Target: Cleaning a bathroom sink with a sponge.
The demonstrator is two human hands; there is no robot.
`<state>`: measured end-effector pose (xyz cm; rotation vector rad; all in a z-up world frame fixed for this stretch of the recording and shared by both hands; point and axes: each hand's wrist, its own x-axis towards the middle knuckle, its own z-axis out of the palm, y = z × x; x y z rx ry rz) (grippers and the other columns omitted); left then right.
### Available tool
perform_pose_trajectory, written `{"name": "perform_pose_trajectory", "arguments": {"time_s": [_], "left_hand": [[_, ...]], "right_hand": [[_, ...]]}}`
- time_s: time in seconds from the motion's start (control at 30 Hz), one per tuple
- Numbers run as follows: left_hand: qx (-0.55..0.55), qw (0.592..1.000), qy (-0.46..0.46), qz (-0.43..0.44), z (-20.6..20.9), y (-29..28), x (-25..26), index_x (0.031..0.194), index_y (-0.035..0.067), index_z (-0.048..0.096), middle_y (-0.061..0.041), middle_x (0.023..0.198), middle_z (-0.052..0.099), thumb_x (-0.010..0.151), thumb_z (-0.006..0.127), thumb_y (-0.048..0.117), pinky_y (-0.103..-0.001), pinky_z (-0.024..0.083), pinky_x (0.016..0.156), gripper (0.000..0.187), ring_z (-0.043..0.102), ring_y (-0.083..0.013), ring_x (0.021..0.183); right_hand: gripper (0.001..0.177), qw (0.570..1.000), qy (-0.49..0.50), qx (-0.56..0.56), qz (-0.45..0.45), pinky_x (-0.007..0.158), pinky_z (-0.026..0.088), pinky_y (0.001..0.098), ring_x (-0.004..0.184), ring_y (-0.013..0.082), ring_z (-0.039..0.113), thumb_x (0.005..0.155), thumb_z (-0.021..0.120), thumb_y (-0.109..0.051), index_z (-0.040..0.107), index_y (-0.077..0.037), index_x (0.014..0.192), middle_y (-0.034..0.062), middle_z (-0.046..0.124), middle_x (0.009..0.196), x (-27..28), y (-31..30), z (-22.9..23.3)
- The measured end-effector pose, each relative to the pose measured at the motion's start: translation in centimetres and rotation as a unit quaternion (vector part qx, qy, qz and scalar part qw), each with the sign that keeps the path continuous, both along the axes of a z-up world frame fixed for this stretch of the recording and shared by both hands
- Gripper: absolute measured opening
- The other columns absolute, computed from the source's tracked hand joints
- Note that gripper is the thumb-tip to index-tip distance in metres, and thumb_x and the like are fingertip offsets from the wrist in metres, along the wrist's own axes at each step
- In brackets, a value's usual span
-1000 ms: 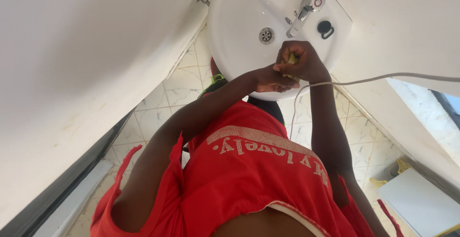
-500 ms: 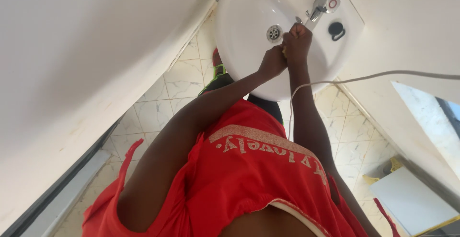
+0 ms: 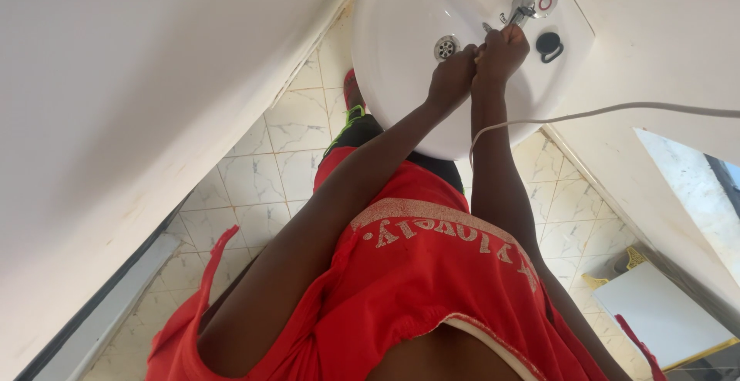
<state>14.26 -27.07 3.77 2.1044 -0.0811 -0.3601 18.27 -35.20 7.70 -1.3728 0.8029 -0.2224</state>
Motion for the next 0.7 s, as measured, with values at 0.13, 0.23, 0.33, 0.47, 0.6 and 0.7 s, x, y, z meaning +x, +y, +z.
{"name": "perform_pose_trajectory", "arguments": {"time_s": [0.13,0.23,0.33,0.47,0.6,0.7], "left_hand": [[0.007,1.000,-0.019,-0.001,1.3,0.3,0.2,0.101,0.008,0.055,-0.012,0.091,0.072,0.095,0.062,0.026,-0.046,0.058,0.065,0.020,0.073,-0.0330,0.080],[-0.031,0.997,-0.070,0.025,5.1,0.7,0.6,0.105,0.007,0.054,-0.013,0.096,0.070,0.092,0.063,0.024,-0.046,0.058,0.063,0.023,0.072,-0.0339,0.082],[-0.061,0.995,-0.075,0.031,5.3,0.0,0.8,0.108,0.008,0.053,-0.012,0.094,0.069,0.091,0.068,0.022,-0.046,0.057,0.063,0.027,0.072,-0.0353,0.083],[-0.128,0.976,-0.146,-0.097,-2.2,-2.0,0.8,0.095,0.014,0.062,-0.007,0.077,0.069,0.075,0.089,0.033,-0.036,0.058,0.053,0.038,0.072,-0.0271,0.064],[-0.407,0.759,0.470,-0.190,7.5,1.4,-0.1,0.097,0.004,0.061,0.001,0.067,0.055,0.086,0.083,0.017,-0.026,0.034,0.040,0.028,0.043,-0.0102,0.048],[-0.547,0.553,0.596,-0.199,9.3,1.7,-2.1,0.100,0.011,0.059,0.008,0.066,0.044,0.091,0.077,0.018,-0.018,0.027,0.039,0.021,0.034,-0.0022,0.049]], "right_hand": [[0.035,0.999,-0.006,0.030,-0.032,0.039,0.033,0.0284,0.042,0.0108,0.037,0.081,0.054,0.014,0.035,-0.011,0.065,0.0006,0.040,0.055,-0.4,-0.1,0.5],[0.032,0.991,-0.042,0.107,-0.075,0.047,0.044,0.0309,0.047,0.0145,0.047,0.082,0.058,0.012,0.040,-0.011,0.069,0.0040,0.047,0.058,-0.7,-0.8,2.1],[0.023,0.973,-0.127,0.189,-0.029,0.068,0.055,0.0351,0.066,0.0208,0.060,0.091,0.065,0.006,0.049,-0.009,0.084,0.0092,0.058,0.072,-2.1,-3.1,2.0],[0.045,0.928,-0.189,0.256,0.196,0.099,0.061,0.0419,0.110,0.0290,0.072,0.096,0.074,-0.022,0.051,-0.015,0.135,0.0183,0.071,0.112,-2.3,-3.6,11.6],[0.073,0.870,-0.212,0.325,0.304,0.103,0.058,0.0461,0.119,0.0325,0.069,0.100,0.067,-0.054,0.042,-0.015,0.156,0.0177,0.065,0.137,-3.2,-7.8,9.1],[0.093,0.853,-0.178,0.373,0.319,0.101,0.056,0.0521,0.118,0.0389,0.069,0.095,0.052,-0.079,0.043,-0.014,0.160,0.0213,0.062,0.142,-3.1,-7.6,9.1]]}}
